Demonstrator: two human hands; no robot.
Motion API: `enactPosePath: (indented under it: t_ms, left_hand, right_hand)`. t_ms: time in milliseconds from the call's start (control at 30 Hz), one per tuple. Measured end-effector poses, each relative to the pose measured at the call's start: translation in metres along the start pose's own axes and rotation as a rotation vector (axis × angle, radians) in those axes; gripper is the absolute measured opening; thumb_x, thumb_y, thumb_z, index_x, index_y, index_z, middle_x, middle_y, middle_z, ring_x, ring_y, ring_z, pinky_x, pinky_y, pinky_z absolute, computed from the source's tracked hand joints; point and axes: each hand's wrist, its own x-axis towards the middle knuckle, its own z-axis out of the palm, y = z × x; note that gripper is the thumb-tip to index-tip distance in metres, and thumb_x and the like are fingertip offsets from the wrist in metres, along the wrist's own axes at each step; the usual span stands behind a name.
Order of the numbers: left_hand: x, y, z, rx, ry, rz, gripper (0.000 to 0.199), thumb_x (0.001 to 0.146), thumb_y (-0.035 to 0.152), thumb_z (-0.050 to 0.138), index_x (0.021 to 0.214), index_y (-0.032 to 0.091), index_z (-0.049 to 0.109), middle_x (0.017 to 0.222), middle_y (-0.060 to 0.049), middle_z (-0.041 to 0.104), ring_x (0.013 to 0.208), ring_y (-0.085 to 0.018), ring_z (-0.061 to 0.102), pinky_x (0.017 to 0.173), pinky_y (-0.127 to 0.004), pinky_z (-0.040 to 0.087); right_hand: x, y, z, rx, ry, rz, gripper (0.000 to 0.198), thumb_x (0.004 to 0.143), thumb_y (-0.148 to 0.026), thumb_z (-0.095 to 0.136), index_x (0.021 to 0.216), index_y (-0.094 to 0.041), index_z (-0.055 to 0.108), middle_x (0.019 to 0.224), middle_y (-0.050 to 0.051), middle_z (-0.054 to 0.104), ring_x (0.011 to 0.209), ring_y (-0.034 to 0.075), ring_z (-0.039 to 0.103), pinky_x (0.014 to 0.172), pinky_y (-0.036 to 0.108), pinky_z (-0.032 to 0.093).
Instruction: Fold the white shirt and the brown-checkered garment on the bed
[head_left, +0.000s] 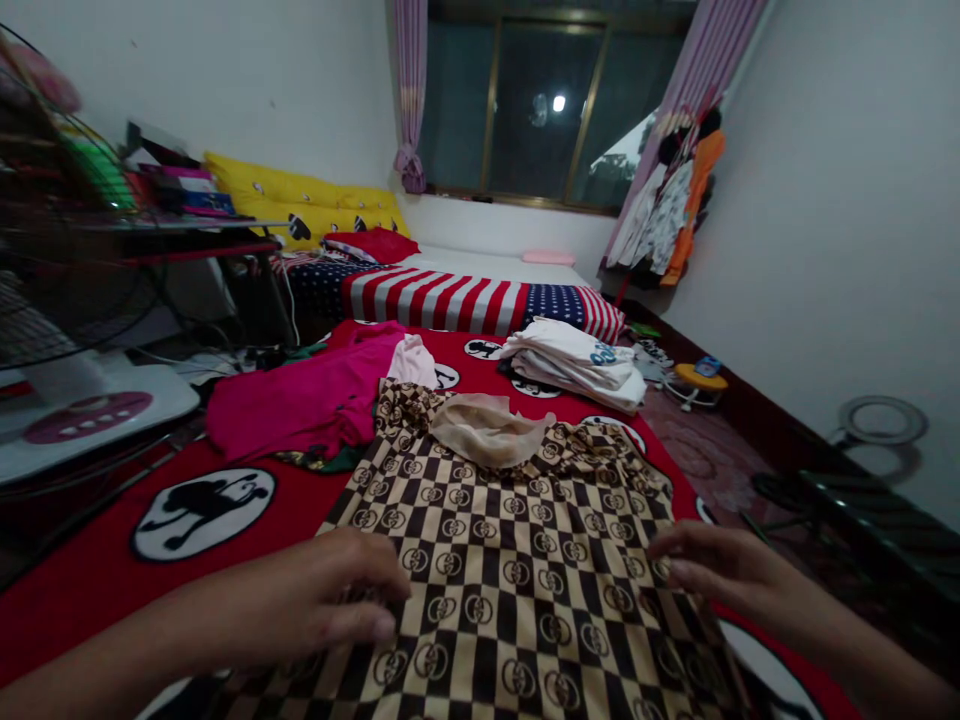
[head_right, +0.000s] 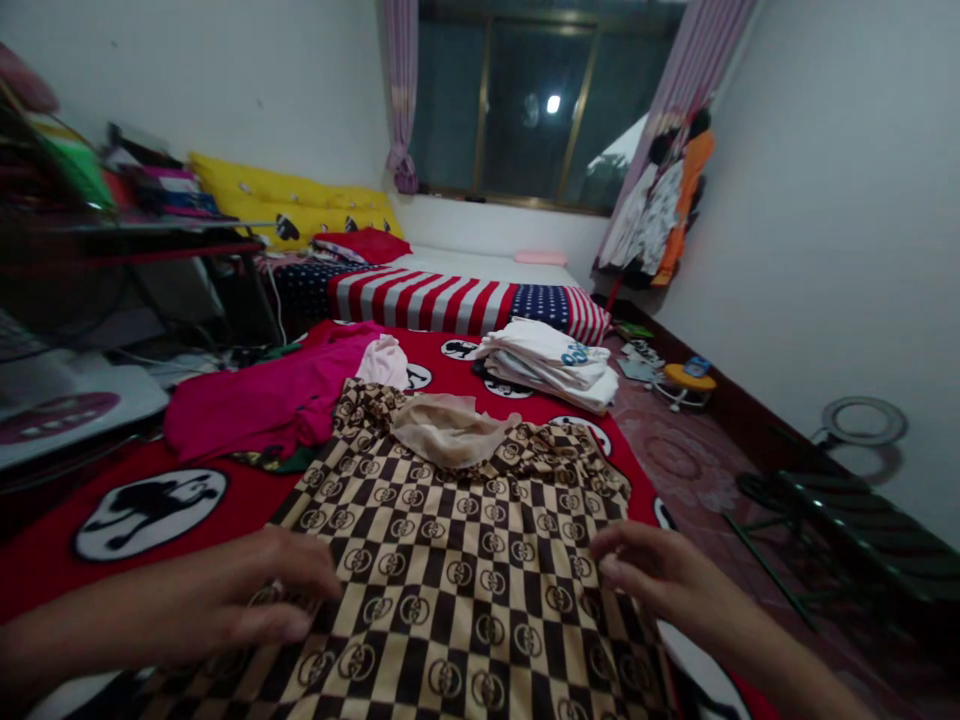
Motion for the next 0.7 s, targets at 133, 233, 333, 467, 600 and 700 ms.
enactPosePath:
  t_ms: [133,233,333,467,600,700]
  left_hand:
    - [0.073,-0.002,0.003,0.131,-0.005,0.059,0.037,0.086,0.028,0.057,0.122,0.022,0.060,0.134,-0.010,0.053,0.121,-0.026,0.051,0.102,-0.037,0.041]
    - [0.107,-0.017,0.015,0.249,0.043,0.056,0.048,0.084,0.029,0.058,0.130,0.016,0.053,0.143,-0.015,0.044,0.129,-0.030,0.043,0.107,-0.040,0.035]
    - [0.128,-0.029,0.022,0.299,0.071,0.055,0.055,0.086,0.034,0.054,0.136,0.014,0.045,0.147,-0.016,0.037,0.135,-0.030,0.036,0.110,-0.040,0.032]
    - [0.158,-0.032,0.017,0.335,0.079,-0.010,0.062,0.092,0.042,0.043,0.146,0.015,0.029,0.155,-0.017,0.021,0.143,-0.030,0.019,0.114,-0.047,0.022]
    - [0.206,-0.038,0.009,0.332,0.178,-0.042,0.065,0.095,0.050,0.034,0.150,0.018,0.020,0.157,-0.015,0.010,0.144,-0.029,0.011,0.114,-0.047,0.021]
    - [0.243,-0.051,0.011,0.330,0.223,-0.089,0.066,0.095,0.055,0.032,0.150,0.021,0.022,0.157,-0.015,0.013,0.143,-0.031,0.014,0.113,-0.049,0.021]
  right_hand:
    - [0.082,-0.019,0.016,0.002,0.078,-0.079,0.032,0.079,-0.041,0.061,0.101,-0.018,0.066,0.085,0.004,0.068,0.068,0.017,0.063,0.062,0.028,0.051]
    - [0.131,-0.014,0.030,-0.116,0.247,-0.090,0.042,0.076,-0.032,0.062,0.115,-0.017,0.060,0.073,0.001,0.065,0.061,0.015,0.059,0.057,0.025,0.045]
    - [0.167,-0.010,0.034,-0.097,0.350,0.041,0.037,0.067,-0.025,0.068,0.103,-0.017,0.066,0.061,-0.002,0.063,0.055,0.013,0.056,0.052,0.022,0.039]
    - [0.192,-0.005,0.018,0.045,0.383,0.146,0.007,0.064,-0.022,0.065,0.062,-0.016,0.064,0.049,0.001,0.059,0.042,0.011,0.050,0.043,0.022,0.035]
    - [0.200,0.012,-0.003,0.178,0.542,0.244,0.013,0.072,-0.025,0.056,0.062,-0.017,0.058,0.051,0.004,0.061,0.038,0.011,0.048,0.038,0.023,0.037]
    - [0.198,0.032,-0.008,0.243,0.632,0.317,0.011,0.071,-0.021,0.055,0.061,-0.018,0.054,0.052,0.007,0.061,0.040,0.013,0.052,0.039,0.025,0.042]
